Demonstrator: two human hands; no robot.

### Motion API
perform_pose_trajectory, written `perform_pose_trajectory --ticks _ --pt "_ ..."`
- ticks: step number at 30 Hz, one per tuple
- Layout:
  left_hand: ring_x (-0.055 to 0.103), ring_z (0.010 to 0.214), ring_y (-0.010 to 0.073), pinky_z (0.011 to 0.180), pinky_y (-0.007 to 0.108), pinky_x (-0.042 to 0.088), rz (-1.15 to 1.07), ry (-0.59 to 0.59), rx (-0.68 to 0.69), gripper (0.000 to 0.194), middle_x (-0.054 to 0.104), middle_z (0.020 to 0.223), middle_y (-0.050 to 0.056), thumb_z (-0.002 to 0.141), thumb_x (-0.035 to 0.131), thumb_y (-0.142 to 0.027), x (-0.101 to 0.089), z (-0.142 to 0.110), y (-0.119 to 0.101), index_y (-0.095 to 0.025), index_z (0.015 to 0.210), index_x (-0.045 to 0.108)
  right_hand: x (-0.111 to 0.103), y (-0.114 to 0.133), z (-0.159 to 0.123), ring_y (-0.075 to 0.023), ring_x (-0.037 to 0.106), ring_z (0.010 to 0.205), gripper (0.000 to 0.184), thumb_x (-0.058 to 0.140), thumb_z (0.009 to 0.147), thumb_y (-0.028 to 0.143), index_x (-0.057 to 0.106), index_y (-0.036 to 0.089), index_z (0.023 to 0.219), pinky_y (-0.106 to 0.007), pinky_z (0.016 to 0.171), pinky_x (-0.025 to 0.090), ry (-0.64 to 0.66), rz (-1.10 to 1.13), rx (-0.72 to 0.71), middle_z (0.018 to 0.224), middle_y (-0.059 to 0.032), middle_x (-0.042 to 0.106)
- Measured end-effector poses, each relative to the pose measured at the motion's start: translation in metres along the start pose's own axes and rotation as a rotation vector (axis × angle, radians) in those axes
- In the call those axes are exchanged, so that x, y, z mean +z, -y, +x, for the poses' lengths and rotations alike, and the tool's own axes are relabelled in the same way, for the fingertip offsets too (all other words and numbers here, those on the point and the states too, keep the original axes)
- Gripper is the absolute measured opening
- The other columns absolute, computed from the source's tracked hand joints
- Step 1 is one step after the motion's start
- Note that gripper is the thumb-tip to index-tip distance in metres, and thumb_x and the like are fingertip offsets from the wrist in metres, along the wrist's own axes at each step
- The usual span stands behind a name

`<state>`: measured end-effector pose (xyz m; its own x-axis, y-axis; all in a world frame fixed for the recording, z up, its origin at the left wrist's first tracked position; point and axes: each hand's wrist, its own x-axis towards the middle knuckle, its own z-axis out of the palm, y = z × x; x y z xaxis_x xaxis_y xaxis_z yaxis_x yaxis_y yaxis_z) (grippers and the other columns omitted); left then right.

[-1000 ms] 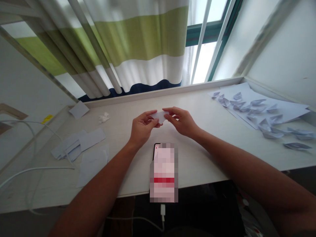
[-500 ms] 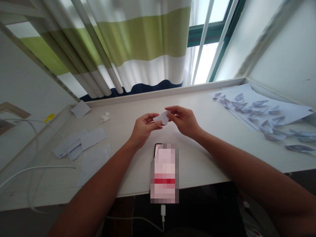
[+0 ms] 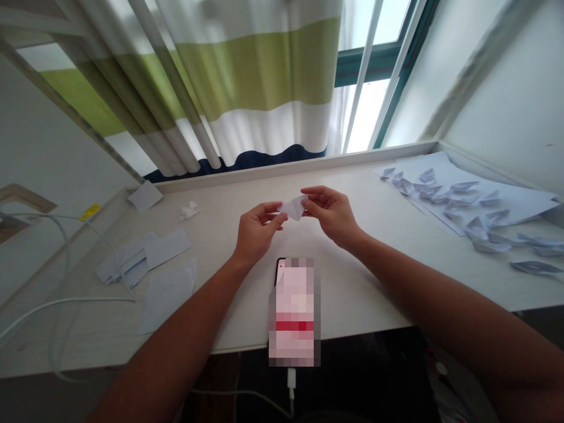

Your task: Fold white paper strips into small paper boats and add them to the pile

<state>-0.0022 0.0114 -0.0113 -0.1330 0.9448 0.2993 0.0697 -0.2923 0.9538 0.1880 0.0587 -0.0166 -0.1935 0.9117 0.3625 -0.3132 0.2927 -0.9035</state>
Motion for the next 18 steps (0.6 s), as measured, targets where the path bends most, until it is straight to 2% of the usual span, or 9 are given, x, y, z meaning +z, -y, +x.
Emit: perform_pose_trajectory --ticks 7,12,18 --pt "0.079 0.083 0.0197 0.068 0.029 0.064 -0.112 0.052 -0.096 0.039 0.081 0.091 0.005 0.072 0.095 -0.033 -0.001 -0.001 -0.008 -0.016 0.101 0.075 -0.001 0.003 -0.001 -0.0215 0.077 0.089 0.050 0.098 0.074 0.054 0.077 0.021 0.106 -0.046 0.086 0.071 -0.005 -0.007 0.027 0.093 -0.0027 0.080" --pt "0.074 0.077 0.0168 0.065 0.028 0.063 -0.103 0.071 -0.092 0.036 0.077 0.082 0.001 0.069 0.096 -0.033 -0.001 -0.001 -0.010 -0.017 0.089 0.070 -0.001 0.002 -0.002 -0.0215 0.077 0.090 0.048 0.096 0.077 0.052 0.077 0.022 0.108 -0.045 0.085 0.070 0.015 -0.027 0.040 0.094 -0.0033 0.080" --pt "0.077 0.081 0.0182 0.065 0.026 0.059 -0.118 0.165 -0.305 0.040 0.077 0.083 0.004 0.069 0.098 -0.037 -0.005 -0.001 -0.013 -0.016 0.085 0.068 0.000 0.000 -0.002 -0.0213 0.076 0.091 0.041 0.095 0.078 0.046 0.079 0.021 0.106 -0.044 0.085 0.068 0.025 -0.058 0.025 0.094 -0.0039 0.080"
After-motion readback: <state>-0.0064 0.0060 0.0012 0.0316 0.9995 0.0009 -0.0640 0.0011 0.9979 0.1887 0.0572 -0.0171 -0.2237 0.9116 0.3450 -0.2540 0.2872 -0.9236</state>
